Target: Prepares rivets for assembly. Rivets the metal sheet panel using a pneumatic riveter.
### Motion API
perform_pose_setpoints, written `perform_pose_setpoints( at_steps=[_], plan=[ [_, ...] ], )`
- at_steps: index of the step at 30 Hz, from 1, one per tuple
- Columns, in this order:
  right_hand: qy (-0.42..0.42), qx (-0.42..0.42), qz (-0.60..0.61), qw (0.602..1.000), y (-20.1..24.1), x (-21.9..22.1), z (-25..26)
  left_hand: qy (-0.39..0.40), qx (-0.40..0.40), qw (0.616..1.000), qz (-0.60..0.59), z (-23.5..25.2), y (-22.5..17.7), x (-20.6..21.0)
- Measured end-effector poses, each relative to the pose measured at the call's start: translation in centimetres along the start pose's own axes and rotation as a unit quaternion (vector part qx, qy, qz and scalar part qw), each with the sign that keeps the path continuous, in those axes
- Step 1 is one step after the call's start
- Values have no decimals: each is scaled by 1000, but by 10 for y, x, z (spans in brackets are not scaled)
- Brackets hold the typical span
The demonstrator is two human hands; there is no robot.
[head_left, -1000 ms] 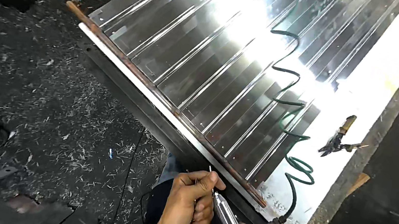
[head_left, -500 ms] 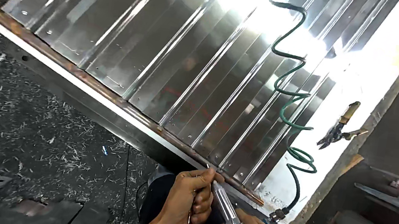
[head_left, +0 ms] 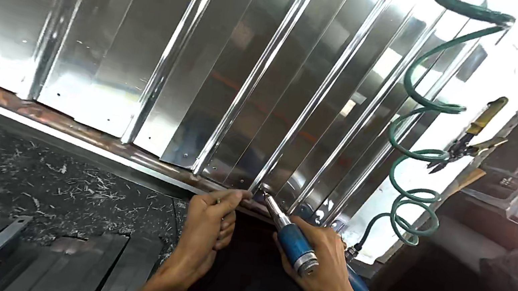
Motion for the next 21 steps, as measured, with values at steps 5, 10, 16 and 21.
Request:
perform_pose_setpoints(
  at_steps=[5,10,16,21],
  plan=[
    [148,14,-126,981,35,-12,21,19,18,999,-40,-1,-37,4],
    [192,-30,-136,971,36,-8,36,55,21,998,-29,-4,-44,19],
    [95,5,-32,995,22,-18,12,63,22,998,1,-24,-21,33],
    [-4,-17,-57,998,11,2,-15,67,59,996,5,-49,17,32]
  ],
)
Point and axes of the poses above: each hand's wrist, its own z-axis towards the middle knuckle, its own x-axis out of the palm, y = z × x, the point moved 4 cm from there along z, towards the middle knuckle, and after that the axes turned 10 degrees about -x, right-handed, at the moved point
